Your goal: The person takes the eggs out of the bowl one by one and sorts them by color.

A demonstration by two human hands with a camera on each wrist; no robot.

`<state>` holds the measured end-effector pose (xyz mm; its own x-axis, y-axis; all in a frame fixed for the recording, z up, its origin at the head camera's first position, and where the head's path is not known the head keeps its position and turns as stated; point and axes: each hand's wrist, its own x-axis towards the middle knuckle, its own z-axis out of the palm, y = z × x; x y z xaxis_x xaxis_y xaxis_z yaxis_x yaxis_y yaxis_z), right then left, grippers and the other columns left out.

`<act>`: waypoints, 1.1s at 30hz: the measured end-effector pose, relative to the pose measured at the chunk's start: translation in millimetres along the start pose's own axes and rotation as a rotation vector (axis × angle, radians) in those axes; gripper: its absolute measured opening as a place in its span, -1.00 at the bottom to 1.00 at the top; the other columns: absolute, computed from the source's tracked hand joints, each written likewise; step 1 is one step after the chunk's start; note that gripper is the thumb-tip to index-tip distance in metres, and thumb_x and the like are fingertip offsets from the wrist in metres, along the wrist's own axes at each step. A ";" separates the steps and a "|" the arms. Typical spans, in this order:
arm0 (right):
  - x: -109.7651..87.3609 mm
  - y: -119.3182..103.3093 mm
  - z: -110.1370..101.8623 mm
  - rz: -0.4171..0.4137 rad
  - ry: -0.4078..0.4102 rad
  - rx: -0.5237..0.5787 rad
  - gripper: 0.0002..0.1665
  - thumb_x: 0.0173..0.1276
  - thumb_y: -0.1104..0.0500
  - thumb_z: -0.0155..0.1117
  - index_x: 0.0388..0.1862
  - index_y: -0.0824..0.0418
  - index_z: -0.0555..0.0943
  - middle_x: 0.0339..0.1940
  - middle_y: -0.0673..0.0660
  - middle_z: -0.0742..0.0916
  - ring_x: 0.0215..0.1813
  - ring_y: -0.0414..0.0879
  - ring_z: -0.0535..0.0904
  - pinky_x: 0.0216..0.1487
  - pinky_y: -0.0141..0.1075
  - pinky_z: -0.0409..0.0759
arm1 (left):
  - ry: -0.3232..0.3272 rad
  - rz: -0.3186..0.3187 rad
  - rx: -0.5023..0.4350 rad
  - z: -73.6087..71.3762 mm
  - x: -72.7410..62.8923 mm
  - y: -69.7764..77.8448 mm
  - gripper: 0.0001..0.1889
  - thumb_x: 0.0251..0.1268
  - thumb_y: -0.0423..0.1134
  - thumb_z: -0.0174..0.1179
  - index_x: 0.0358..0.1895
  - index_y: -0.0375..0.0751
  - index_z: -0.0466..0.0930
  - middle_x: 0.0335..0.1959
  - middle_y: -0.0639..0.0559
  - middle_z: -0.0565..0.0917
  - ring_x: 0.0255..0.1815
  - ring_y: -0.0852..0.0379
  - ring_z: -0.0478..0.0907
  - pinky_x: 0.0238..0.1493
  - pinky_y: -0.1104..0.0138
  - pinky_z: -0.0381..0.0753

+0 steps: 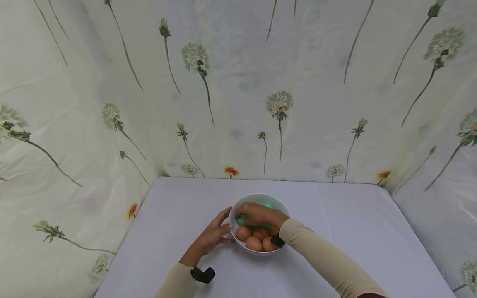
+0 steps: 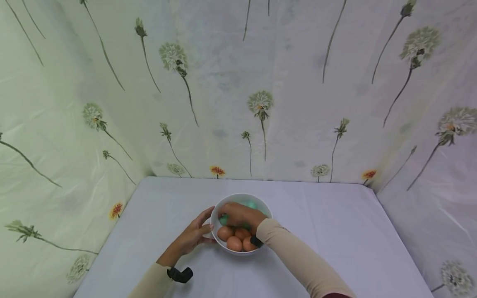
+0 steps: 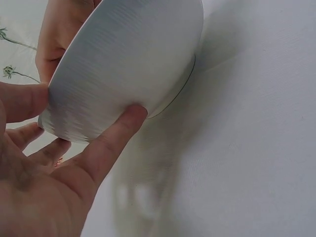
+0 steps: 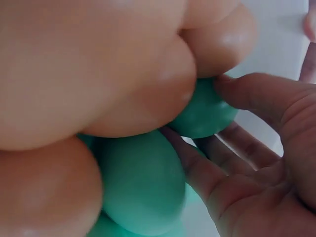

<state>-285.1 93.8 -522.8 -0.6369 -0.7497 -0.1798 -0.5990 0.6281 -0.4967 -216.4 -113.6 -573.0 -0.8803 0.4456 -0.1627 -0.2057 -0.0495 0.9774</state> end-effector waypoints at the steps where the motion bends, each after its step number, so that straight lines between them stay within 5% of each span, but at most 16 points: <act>1: 0.2 1.7 1.1 0.001 0.000 -0.002 -0.66 0.32 0.34 0.34 0.06 0.12 0.70 0.06 0.02 0.73 0.11 -0.09 0.59 0.30 -0.11 0.57 | -0.001 -0.001 0.001 -0.2 0.0 -0.3 -0.30 0.53 -0.33 0.03 0.62 0.01 -0.04 0.65 -0.17 -0.05 0.45 -0.31 0.32 0.07 -0.14 0.68; 13: -4.1 3.6 3.3 -0.008 -0.002 0.053 -0.68 0.30 0.35 0.35 0.02 0.13 0.71 -0.02 0.10 0.76 0.01 0.00 0.59 0.12 -0.15 0.59 | -0.009 0.005 -0.012 1.6 -1.6 -3.7 -0.30 0.53 -0.36 0.02 0.62 -0.03 -0.05 0.65 -0.20 -0.06 0.45 -0.33 0.30 0.10 -0.16 0.66; 22: -11.9 -1.8 -15.7 -0.052 0.088 0.029 -0.60 0.27 0.27 0.40 0.11 0.17 0.69 0.08 0.04 0.74 0.10 -0.09 0.62 0.19 -0.15 0.63 | -0.010 0.003 -0.024 -0.6 -0.9 -4.1 -0.29 0.53 -0.34 0.02 0.63 -0.01 -0.06 0.66 -0.16 -0.09 0.43 -0.28 0.32 0.10 -0.14 0.66; 26: -26.3 1.3 -28.6 -0.035 0.105 0.040 -0.59 0.31 0.19 0.39 0.15 0.16 0.68 0.15 0.07 0.71 0.22 -0.01 0.59 0.23 -0.06 0.61 | -0.012 -0.003 -0.018 -1.4 -0.5 -2.1 -0.28 0.54 -0.31 0.03 0.63 0.02 -0.07 0.66 -0.15 -0.10 0.45 -0.31 0.30 0.09 -0.12 0.68; 33: -74.0 22.2 -53.4 -0.007 0.197 0.061 -0.56 0.36 0.16 0.36 0.20 0.18 0.64 0.10 0.10 0.71 0.13 0.01 0.61 0.12 0.02 0.66 | 0.006 -0.008 -0.006 -0.9 -1.2 -0.6 -0.29 0.53 -0.29 0.04 0.63 0.03 -0.05 0.66 -0.16 -0.08 0.47 -0.39 0.26 0.07 -0.08 0.70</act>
<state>-277.2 174.3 -475.2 -0.7191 -0.6948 -0.0099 -0.5767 0.6048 -0.5493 -215.7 -114.9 -573.5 -0.8809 0.4410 -0.1716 -0.2155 -0.0510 0.9752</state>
